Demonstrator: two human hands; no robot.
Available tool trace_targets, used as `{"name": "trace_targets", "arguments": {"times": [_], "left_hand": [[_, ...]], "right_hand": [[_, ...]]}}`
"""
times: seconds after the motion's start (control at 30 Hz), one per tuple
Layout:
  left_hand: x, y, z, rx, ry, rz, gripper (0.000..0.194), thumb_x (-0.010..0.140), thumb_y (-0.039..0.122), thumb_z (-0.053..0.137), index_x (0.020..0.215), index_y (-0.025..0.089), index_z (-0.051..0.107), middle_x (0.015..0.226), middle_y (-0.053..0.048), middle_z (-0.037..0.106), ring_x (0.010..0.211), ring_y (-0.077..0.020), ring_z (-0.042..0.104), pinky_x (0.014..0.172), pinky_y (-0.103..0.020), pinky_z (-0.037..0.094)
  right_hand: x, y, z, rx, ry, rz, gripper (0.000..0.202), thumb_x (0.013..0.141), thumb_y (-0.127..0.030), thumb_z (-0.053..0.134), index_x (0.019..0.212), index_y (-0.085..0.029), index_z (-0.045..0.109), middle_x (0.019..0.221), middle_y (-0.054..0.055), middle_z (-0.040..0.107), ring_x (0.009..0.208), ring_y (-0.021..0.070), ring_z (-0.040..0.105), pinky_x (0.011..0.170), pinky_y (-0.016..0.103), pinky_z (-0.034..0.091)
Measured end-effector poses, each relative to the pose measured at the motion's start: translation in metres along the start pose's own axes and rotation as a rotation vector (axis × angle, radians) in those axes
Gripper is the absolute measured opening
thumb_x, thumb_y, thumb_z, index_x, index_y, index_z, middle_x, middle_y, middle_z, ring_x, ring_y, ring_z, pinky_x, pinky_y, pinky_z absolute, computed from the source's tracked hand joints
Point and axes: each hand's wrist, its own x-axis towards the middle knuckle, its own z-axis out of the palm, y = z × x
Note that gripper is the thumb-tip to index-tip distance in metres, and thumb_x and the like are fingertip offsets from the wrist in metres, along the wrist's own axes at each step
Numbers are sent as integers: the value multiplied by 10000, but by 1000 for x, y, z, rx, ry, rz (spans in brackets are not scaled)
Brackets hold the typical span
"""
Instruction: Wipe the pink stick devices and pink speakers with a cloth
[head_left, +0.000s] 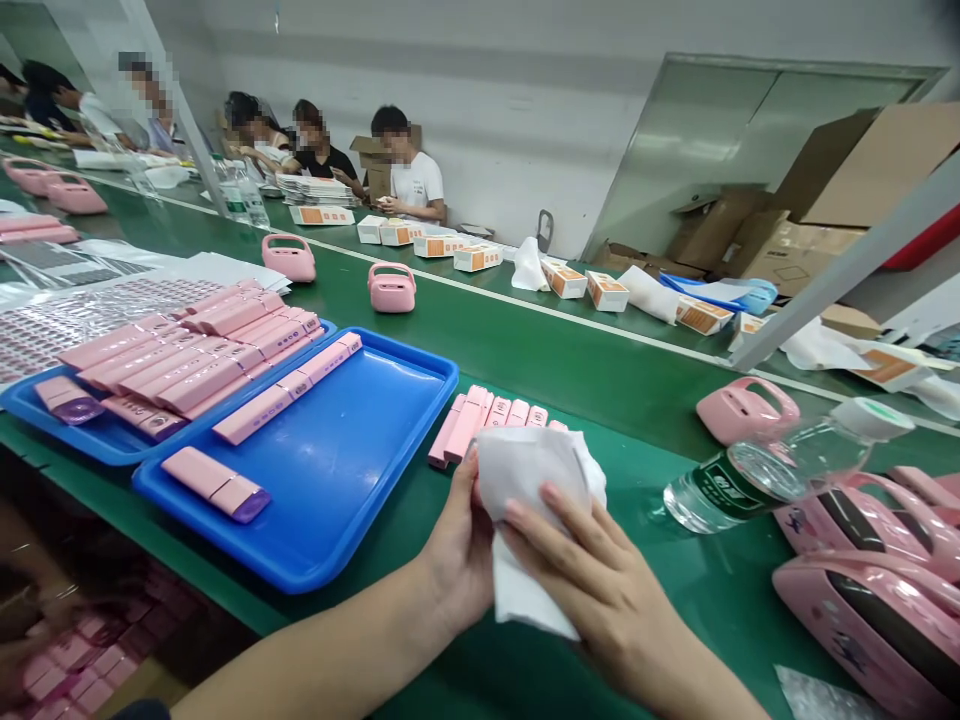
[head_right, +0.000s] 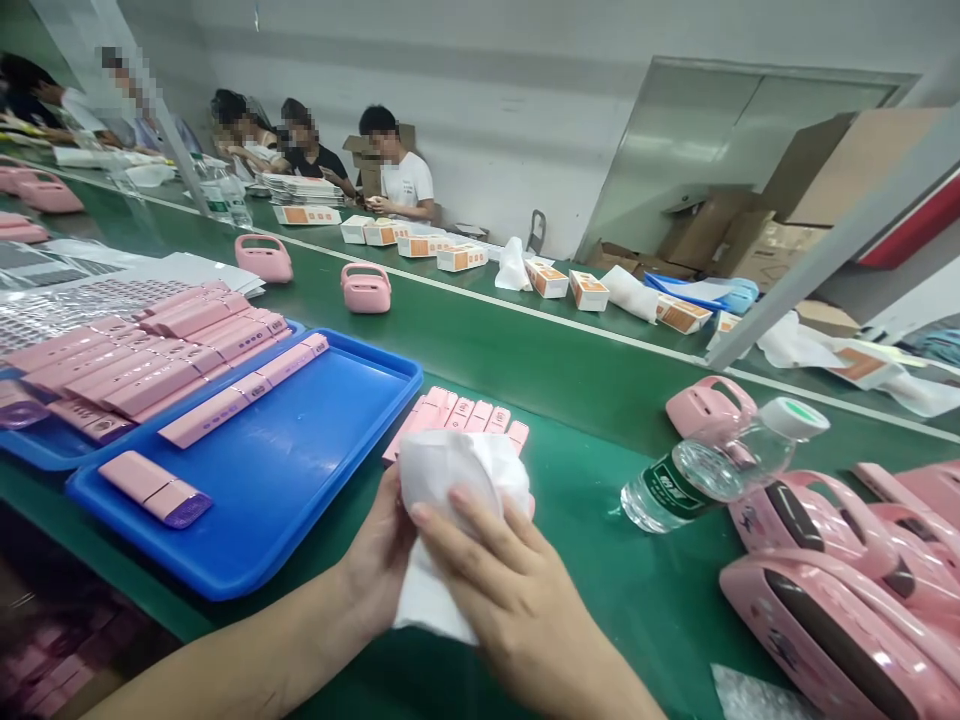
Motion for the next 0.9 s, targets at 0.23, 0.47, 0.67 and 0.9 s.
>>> {"name": "trace_targets", "arguments": {"times": [0.23,0.47,0.67,0.9], "left_hand": [[-2,1,0,85,-78,115,470,902,454,409,1197,124,568,1128,-133,662,972,-220,649,763,-265,540],[0,-5,-5,48,31,62,482,875,470,457,1203,136,571,1155,-129,649,991,-218,630,788,-282,521],[1,-7,-9,89,4,7,516,849,457,503,1217,100,560,1167,-155,631,1054,-259,594,847,-314,484],[0,-1,-5,129,16,-29,534,875,523,412,1225,145,553,1212,-146,613,1066,-252,598,817,-307,510]], "right_hand": [[-34,-1,4,397,379,841,452,938,-329,384,1386,-269,374,1377,8,472,1311,265,349,1003,397,431],[-11,-24,11,199,283,350,518,931,-280,335,1441,-244,254,1520,-14,198,1367,289,234,1100,455,254],[-4,-17,6,4,67,212,584,894,-255,415,1449,-245,231,1544,-18,71,1389,306,135,1118,440,140],[-27,-20,28,439,406,921,443,928,-354,393,1370,-318,389,1424,-1,412,1275,315,409,1002,482,408]]}}
